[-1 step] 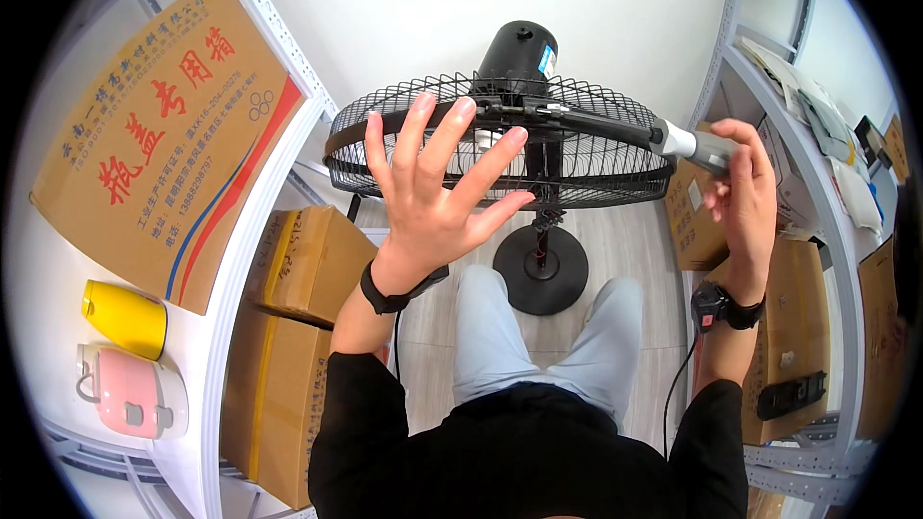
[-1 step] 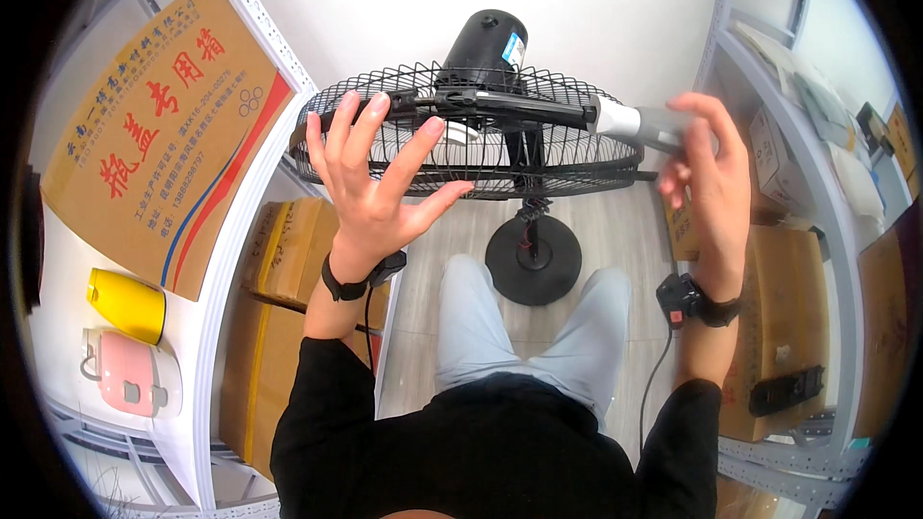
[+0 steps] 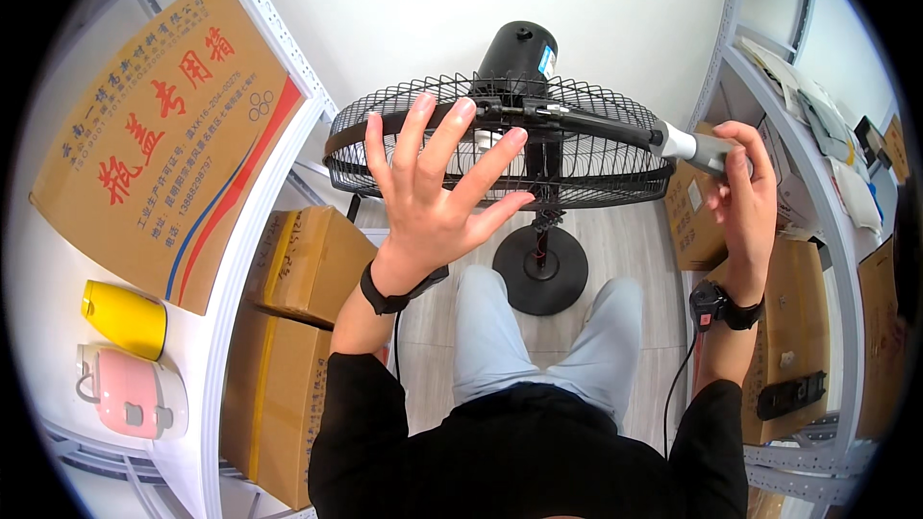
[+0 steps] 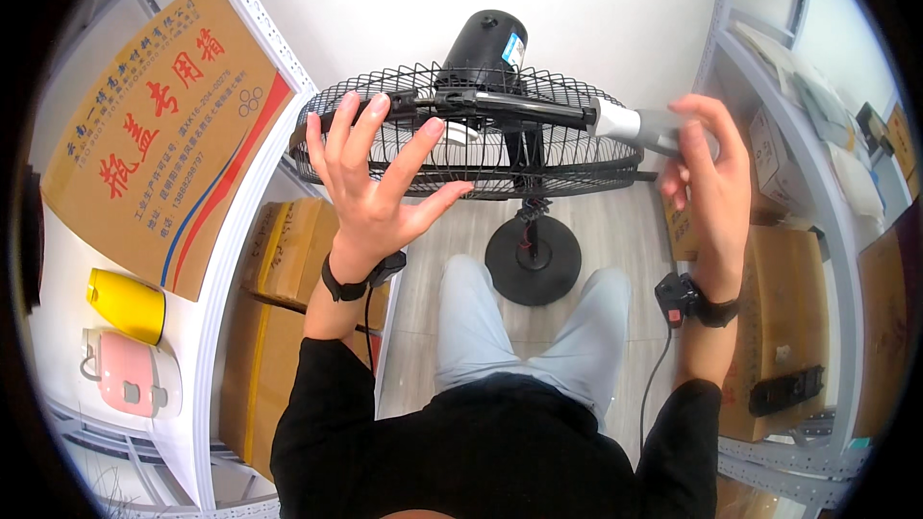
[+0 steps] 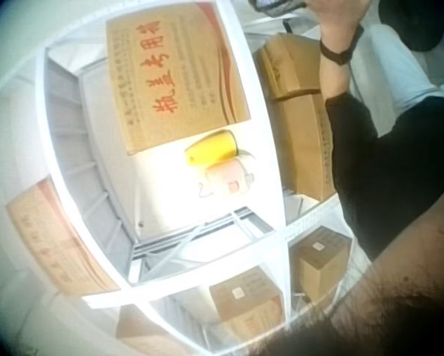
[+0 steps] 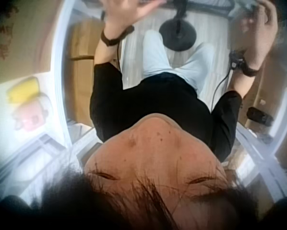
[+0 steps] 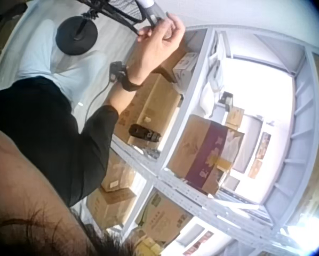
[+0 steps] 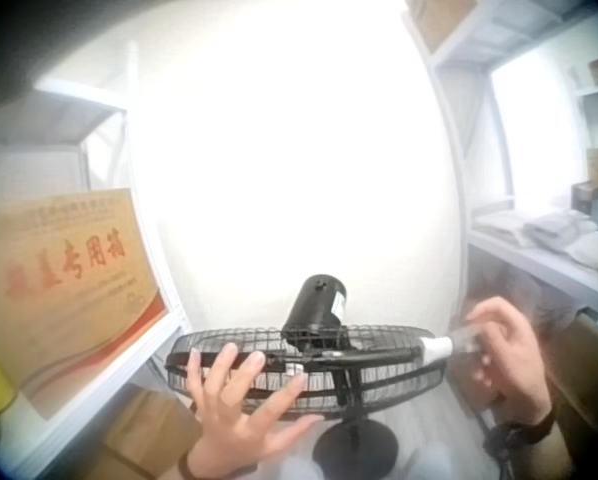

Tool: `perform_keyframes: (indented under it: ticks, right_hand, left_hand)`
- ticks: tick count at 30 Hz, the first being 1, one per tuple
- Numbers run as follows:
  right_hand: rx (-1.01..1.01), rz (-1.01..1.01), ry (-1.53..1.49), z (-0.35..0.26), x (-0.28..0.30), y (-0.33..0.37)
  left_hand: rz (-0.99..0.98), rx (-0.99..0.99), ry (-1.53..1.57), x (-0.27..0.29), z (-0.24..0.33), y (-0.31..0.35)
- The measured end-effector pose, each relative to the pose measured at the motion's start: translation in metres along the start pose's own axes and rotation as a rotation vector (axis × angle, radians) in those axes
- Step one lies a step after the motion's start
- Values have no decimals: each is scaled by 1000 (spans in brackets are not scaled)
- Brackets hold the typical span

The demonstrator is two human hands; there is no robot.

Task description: The person disassembles a standing fan by removing the front grille, the fan blades, and the central hub cap. They use a screwdriver to loosen screws and their hands to detach components.

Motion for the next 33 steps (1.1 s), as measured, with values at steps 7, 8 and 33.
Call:
perform_keyframes:
  ticks: [7,8,33]
  right_hand:
    - [234,-13,-73,-18,-7,1]
    - [179,-51,-111,-14,-9,0]
    - [206,-40,-167,-8,-4,3]
  left_hand:
    - [0,-6,-2,-2,0,-1]
    - [0,-7,-6,-1,0,1]
    - [-9,-36,-10,-1,2,-4]
Point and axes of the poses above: each hand's wrist, its own y-axis away from the middle knuckle, its own x-axis out of the back of the hand, z = x × y, the point moved 8 cm from there along -y, towards the middle knuckle, and after that the axes turned 10 degrees about y, right-handed, at the moved point
